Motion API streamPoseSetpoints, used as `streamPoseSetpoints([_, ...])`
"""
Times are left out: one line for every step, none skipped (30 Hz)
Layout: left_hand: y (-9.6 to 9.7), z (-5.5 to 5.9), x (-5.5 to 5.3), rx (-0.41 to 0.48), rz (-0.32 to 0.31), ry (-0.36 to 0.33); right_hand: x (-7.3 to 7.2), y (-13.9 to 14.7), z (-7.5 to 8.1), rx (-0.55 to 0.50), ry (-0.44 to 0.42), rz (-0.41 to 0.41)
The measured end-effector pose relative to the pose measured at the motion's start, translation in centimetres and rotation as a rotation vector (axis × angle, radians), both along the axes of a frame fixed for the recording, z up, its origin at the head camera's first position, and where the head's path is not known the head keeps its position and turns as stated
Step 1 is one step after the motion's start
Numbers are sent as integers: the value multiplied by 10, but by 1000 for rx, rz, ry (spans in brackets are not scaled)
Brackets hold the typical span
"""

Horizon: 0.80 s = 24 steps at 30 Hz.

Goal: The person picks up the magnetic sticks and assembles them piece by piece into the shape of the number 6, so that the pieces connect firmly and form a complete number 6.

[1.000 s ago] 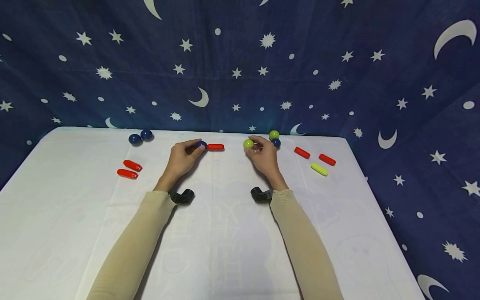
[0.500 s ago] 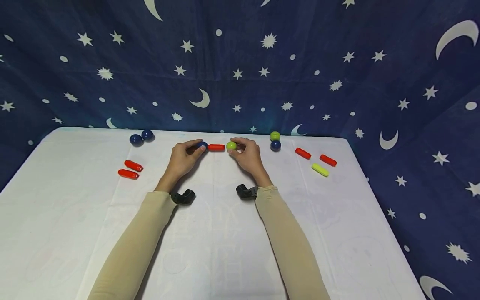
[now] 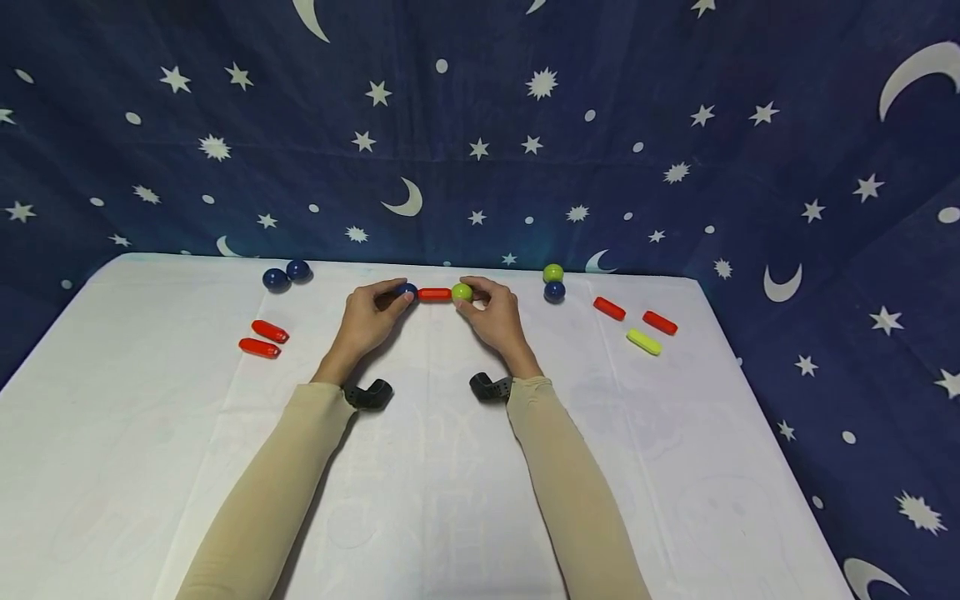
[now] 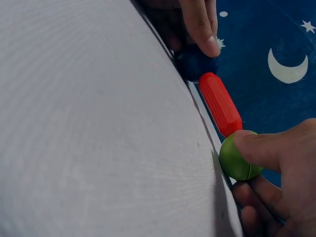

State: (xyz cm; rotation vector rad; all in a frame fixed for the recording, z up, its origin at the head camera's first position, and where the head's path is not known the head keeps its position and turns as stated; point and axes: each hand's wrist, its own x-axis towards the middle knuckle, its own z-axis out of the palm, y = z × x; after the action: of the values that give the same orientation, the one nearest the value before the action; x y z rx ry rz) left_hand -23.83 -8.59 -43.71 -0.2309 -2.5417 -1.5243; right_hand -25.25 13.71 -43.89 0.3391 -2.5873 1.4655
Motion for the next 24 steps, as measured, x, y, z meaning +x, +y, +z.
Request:
streamPoseSetpoints([0,0,0,-1,2,-1,0,0,0,2,5,3])
streamPoseSetpoints([1,1,1,-3,5,-2,1,1,-1,5,9,5])
streamPoseSetpoints([1,1,1,-4,8,-3,1,1,-1,6,13,7])
streamPoseSetpoints([1,1,1,-8,9,-4,0,1,-2,7,18,9])
streamPoseSetpoints([1,1,2,-11,9,-5,0,2,-3,5,21,9])
streamPoseSetpoints([1,1,2,-14,9,-5,0,2,-3,6,24,7])
streamPoseSetpoints([2,1,2,-16,6,-7,0,2,-3,5,27,6])
streamPoseSetpoints([2,1,1,-22,4,-7,0,2,-3,5,30,3])
streamPoseSetpoints([2,1,1,-25,-1,-7,0,1,-3,6,33,0])
streamPoseSetpoints([2,2,1,-28,-4,-7,0,1,-3,4,36,-2])
streamPoseSetpoints([2,2,1,-29,-6,-8,0,1,-3,4,39,-4])
streamPoseSetpoints([2,2,1,-32,-6,-10,0,0,-2,5,42,-6])
streamPoseSetpoints([2,2,1,-36,-5,-11,0,-1,-2,6,46,-7])
streamPoseSetpoints([2,2,1,-44,-1,-14,0,-1,-2,7,48,-8])
streamPoseSetpoints([2,2,1,-46,0,-17,0,-2,-2,10,48,-10])
streamPoseSetpoints([2,2,2,-51,3,-20,0,-2,-2,9,48,-12])
streamPoseSetpoints([2,2,2,-57,6,-22,0,-3,-3,11,48,-16])
streamPoseSetpoints([2,2,2,-62,9,-23,0,-3,-3,12,47,-19])
streamPoseSetpoints([2,3,2,-64,12,-21,0,-3,-3,12,46,-22])
streamPoseSetpoints([3,3,2,-64,14,-21,1,-3,-3,11,44,-27])
streamPoseSetpoints([3,3,2,-61,16,-18,1,-3,-3,12,45,-32])
streamPoseSetpoints([3,3,2,-58,19,-14,1,-4,-3,12,46,-36])
streamPoseSetpoints([4,3,2,-55,22,-12,1,-4,-3,16,47,-41])
streamPoseSetpoints([4,3,2,-51,26,-9,1,-3,-3,20,49,-44])
